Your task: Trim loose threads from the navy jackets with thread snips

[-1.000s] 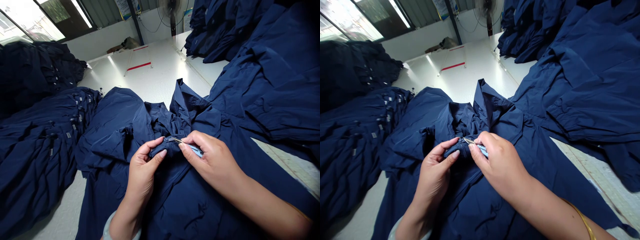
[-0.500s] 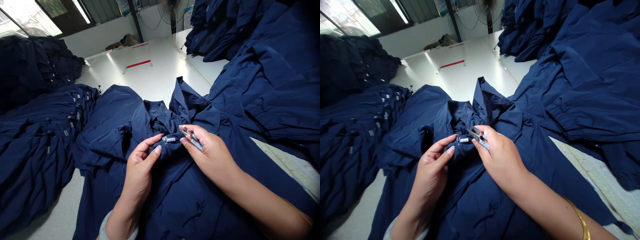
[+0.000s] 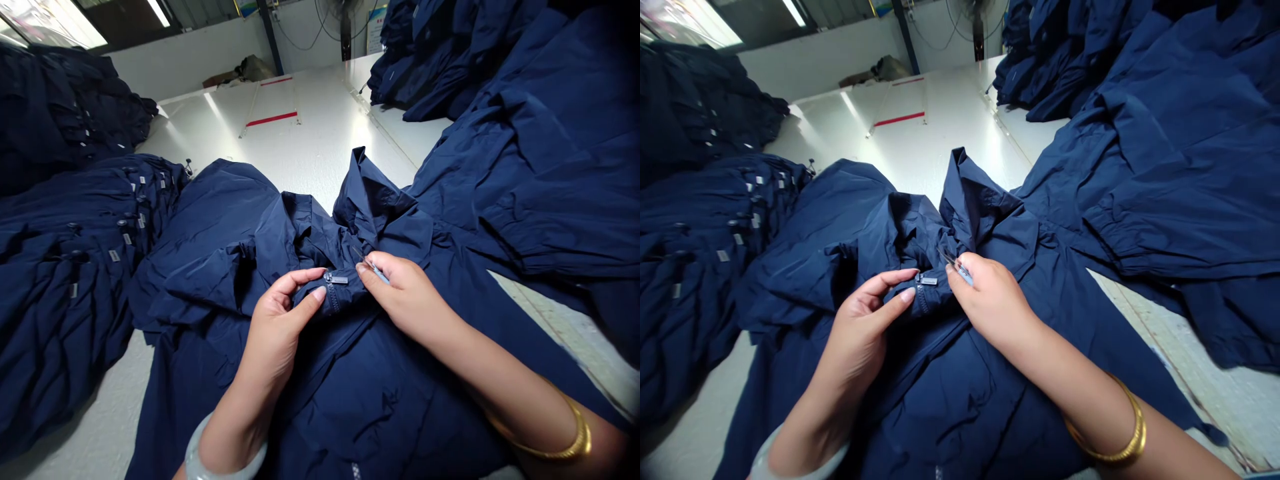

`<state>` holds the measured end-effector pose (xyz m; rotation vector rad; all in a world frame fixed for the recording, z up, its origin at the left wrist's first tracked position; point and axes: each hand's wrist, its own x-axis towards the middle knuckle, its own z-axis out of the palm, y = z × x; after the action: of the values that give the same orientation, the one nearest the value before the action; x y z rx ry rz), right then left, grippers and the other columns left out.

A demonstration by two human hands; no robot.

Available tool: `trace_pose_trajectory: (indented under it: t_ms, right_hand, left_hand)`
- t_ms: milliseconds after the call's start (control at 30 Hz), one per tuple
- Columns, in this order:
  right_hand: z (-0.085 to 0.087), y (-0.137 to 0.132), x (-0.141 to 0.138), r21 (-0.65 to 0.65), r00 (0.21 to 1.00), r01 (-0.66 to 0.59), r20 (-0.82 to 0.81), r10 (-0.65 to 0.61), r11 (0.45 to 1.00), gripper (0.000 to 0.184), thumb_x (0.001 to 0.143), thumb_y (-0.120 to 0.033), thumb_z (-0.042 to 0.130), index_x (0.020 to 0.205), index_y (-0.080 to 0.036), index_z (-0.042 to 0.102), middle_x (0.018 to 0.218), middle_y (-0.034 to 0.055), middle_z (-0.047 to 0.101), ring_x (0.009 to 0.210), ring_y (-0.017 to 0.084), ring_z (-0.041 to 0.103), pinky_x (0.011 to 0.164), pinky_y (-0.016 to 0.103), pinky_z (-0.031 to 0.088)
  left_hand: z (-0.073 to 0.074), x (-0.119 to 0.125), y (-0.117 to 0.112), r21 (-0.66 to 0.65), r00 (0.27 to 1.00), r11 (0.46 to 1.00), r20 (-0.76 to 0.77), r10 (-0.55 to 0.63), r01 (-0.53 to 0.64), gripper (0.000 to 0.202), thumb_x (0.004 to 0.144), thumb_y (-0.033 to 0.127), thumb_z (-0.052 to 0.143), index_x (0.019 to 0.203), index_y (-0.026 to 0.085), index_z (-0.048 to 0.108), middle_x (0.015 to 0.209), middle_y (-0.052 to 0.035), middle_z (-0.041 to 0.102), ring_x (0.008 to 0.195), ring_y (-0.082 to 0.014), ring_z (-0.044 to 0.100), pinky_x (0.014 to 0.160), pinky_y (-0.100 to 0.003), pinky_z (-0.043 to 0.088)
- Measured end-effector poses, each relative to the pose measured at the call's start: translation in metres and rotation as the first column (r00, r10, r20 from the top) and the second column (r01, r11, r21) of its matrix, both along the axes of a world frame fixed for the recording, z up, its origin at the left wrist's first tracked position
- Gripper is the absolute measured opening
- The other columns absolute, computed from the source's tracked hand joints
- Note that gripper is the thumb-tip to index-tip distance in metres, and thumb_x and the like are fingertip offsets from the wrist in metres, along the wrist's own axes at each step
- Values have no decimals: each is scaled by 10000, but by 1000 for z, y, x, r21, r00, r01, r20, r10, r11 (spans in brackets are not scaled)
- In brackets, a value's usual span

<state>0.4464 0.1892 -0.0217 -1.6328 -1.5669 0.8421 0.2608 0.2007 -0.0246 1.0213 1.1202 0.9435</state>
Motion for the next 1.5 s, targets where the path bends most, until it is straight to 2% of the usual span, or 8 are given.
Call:
trace_pose_trajectory:
  t_ms: [267, 367, 467, 600, 800, 1033, 1300, 1500]
  right_hand:
    - [3, 0, -4, -98, 979, -48, -202, 27, 994, 310, 932, -378, 451, 693, -188, 505, 640, -34, 446, 604, 113, 415, 547, 239, 313]
    - [5, -2, -6, -91, 989, -70, -140, 57, 993, 301, 931, -356, 459, 681, -191, 486, 619, -45, 412, 591, 106, 399, 539, 233, 304]
    - [2, -4, -8, -67, 995, -84, -51, 80, 994, 309, 933, -346, 469, 662, -198, 444, 593, -56, 401, 559, 96, 381, 524, 229, 292]
    - [-2, -5, -10, -33, 994, -97, 44, 98, 995, 321, 938, -355, 479, 661, -204, 422, 597, -52, 465, 551, 96, 418, 527, 225, 305]
    - [6, -14, -9, 43, 963, -9, 271, -3, 999, 320, 916, -527, 514, 1047, -235, 539, 752, -20, 642, 566, 142, 549, 536, 250, 334]
    - [17, -27, -11, 238, 906, -180, 418, 66, 954, 150, 927, -365, 530, 964, -222, 558, 775, 1, 681, 604, 164, 624, 550, 274, 381]
    - [7, -30, -18, 232, 927, -275, 322, 193, 933, 231, 905, -351, 612, 1090, -216, 578, 996, 33, 706, 816, 186, 673, 704, 295, 484]
    - [3, -29, -23, 255, 994, -100, 63, 86, 962, 32, 900, -244, 613, 924, -232, 630, 878, 5, 710, 769, 143, 660, 686, 239, 490]
  left_hand:
    - [1, -2, 4, 67, 997, 997, -64, -42, 46, 324, 804, 279, 729, 1124, 232, 712, 1010, -36, 734, 893, -157, 647, 815, -226, 488]
    - [0, 0, 4, 118, 988, 990, -143, -57, 75, 392, 744, 292, 795, 1127, 256, 717, 1059, -28, 725, 960, -175, 637, 857, -238, 475]
    - [-3, 0, 6, 139, 981, 990, -194, -10, 37, 223, 759, 317, 785, 960, 223, 767, 997, -33, 739, 947, -174, 635, 871, -236, 457]
    - [-6, 1, 6, 15, 998, 999, -53, 38, -38, 205, 777, 374, 764, 867, 190, 770, 850, -37, 751, 757, -146, 645, 731, -231, 486]
    - [-2, 3, 6, -28, 993, 993, 47, 113, -111, 241, 778, 394, 761, 829, 159, 766, 756, -35, 738, 661, -125, 631, 654, -210, 487]
    - [1, 0, 5, 96, 985, 980, 16, 172, -173, 229, 802, 388, 740, 890, 180, 772, 841, -36, 749, 752, -144, 651, 736, -227, 499]
    - [3, -2, 2, 95, 985, 980, 14, 173, -174, 204, 822, 369, 724, 920, 193, 759, 895, -29, 739, 736, -130, 630, 724, -225, 487]
    - [1, 1, 1, 111, 987, 981, -9, 162, -160, 191, 804, 347, 746, 920, 196, 758, 895, -16, 722, 794, -121, 610, 731, -188, 457]
